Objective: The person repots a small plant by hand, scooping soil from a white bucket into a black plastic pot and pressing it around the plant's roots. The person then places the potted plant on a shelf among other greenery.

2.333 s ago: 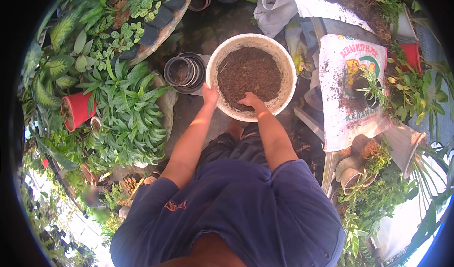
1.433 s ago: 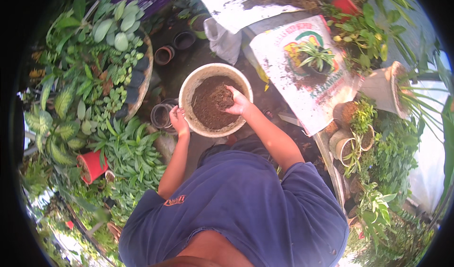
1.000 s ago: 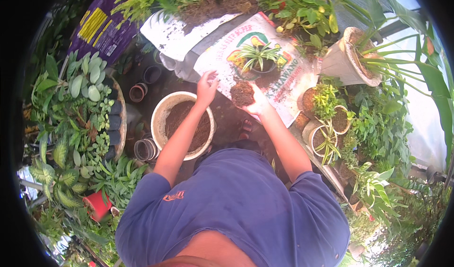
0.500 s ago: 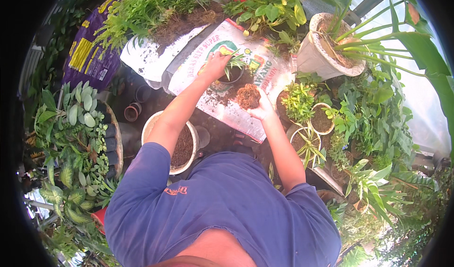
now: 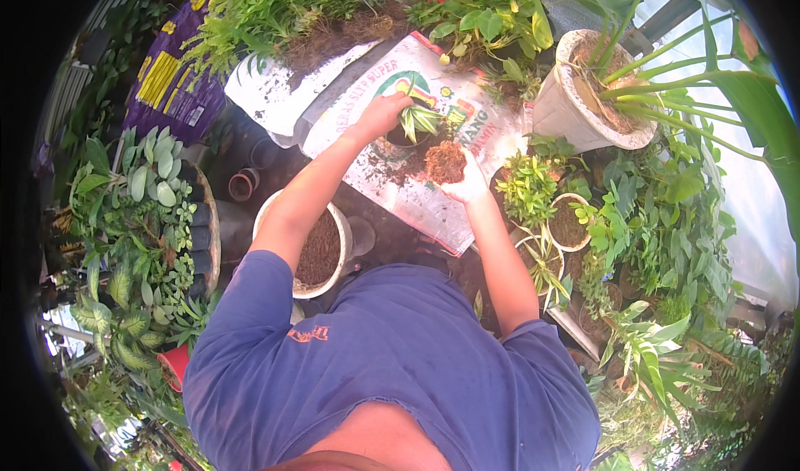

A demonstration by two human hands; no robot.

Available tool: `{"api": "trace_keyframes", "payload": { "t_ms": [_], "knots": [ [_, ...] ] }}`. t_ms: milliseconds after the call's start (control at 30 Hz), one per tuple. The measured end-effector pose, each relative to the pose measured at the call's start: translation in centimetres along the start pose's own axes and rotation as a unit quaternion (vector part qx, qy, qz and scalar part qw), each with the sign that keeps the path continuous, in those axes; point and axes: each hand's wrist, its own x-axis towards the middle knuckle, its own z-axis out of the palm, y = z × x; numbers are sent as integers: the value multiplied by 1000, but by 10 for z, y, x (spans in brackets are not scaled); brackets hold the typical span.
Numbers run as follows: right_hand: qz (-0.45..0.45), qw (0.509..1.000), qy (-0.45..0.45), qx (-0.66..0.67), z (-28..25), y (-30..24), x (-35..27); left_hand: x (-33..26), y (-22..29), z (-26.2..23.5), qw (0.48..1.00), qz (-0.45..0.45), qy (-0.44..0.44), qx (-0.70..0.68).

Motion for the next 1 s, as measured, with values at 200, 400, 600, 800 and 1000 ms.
{"api": "trace_keyframes", "payload": {
  "t_ms": [200, 400, 600, 800, 1000],
  "knots": [
    [-68, 986, -95, -120, 6, -12, 29, 0, 4, -60, 985, -59, 86, -139],
    [-56, 984, -51, -162, 70, -15, 82, -34, 19, -119, 968, -139, 159, -134],
    [-336, 514, 52, -788, 37, -25, 175, -52, 25, -120, 961, -167, 152, -160],
    [-240, 410, 19, -880, 64, -3, 167, -82, 34, -123, 951, -225, 161, -141],
    [-161, 256, 11, -953, 62, 2, 163, -89, 33, -120, 953, -217, 176, -117]
  ]
}}
